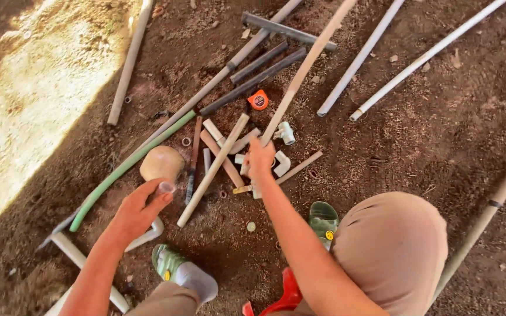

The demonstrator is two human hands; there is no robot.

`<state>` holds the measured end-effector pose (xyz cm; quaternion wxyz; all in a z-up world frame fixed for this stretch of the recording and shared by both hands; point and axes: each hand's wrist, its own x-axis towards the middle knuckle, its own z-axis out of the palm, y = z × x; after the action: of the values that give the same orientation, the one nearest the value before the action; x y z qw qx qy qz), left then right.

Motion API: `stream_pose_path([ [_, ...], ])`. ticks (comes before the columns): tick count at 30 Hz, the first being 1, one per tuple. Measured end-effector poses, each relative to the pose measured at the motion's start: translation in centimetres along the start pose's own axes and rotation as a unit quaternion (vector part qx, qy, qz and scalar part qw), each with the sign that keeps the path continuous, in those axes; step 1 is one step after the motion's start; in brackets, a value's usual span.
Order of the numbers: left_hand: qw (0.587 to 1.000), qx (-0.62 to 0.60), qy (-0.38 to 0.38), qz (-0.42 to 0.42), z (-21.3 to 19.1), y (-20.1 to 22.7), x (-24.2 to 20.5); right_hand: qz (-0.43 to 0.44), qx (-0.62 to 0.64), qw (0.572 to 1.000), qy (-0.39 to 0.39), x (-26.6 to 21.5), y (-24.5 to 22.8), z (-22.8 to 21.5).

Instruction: The person is selecting PVC pipes from a pile and using a manual hacksaw to cut them to size on the ground.

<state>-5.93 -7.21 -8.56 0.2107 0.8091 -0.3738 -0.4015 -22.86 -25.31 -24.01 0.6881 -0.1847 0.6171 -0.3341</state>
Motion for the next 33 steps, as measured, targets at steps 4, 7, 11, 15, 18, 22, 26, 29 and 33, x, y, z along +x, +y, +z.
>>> stream_pose_path([
  [4, 0.999, 0.019, -0.041, 0.003, -0.2, 2.5, -3.1, -0.174, 0.031, 0.983, -0.045, -6.1, -4.6, 0.8],
  [7, 0.997, 0.001, -0.072, 0.012, 0.2, 1.8, -3.1, -0.224, 0.066, 0.958, -0.166, -10.5, -8.1, 1.3],
  [11, 0.996, -0.002, -0.092, 0.010, 0.4, 0.5, -2.1, -0.164, -0.111, 0.913, -0.357, -16.0, -12.9, 0.6],
  [15, 0.997, -0.028, -0.068, 0.035, -0.6, 1.0, -3.7, -0.106, -0.140, 0.899, -0.402, -17.7, -13.9, -1.4],
  [18, 0.996, -0.026, -0.074, 0.050, -0.3, 0.4, -3.6, -0.100, -0.160, 0.904, -0.385, -16.4, -11.9, -2.9],
  [22, 0.995, 0.000, -0.077, 0.058, 0.7, -0.3, -3.8, -0.048, -0.112, 0.915, -0.386, -17.6, -8.5, -2.4],
  [26, 0.994, -0.014, -0.084, 0.066, 1.0, -0.1, -3.9, -0.015, -0.085, 0.913, -0.398, -16.7, -6.4, -2.0],
  [29, 0.994, 0.002, -0.091, 0.055, 0.7, 0.5, -4.1, -0.003, -0.054, 0.920, -0.389, -16.0, -5.8, -1.7],
  [33, 0.995, -0.003, -0.099, 0.027, 1.4, 1.1, -4.7, 0.016, -0.063, 0.918, -0.390, -15.7, -5.3, -1.6],
])
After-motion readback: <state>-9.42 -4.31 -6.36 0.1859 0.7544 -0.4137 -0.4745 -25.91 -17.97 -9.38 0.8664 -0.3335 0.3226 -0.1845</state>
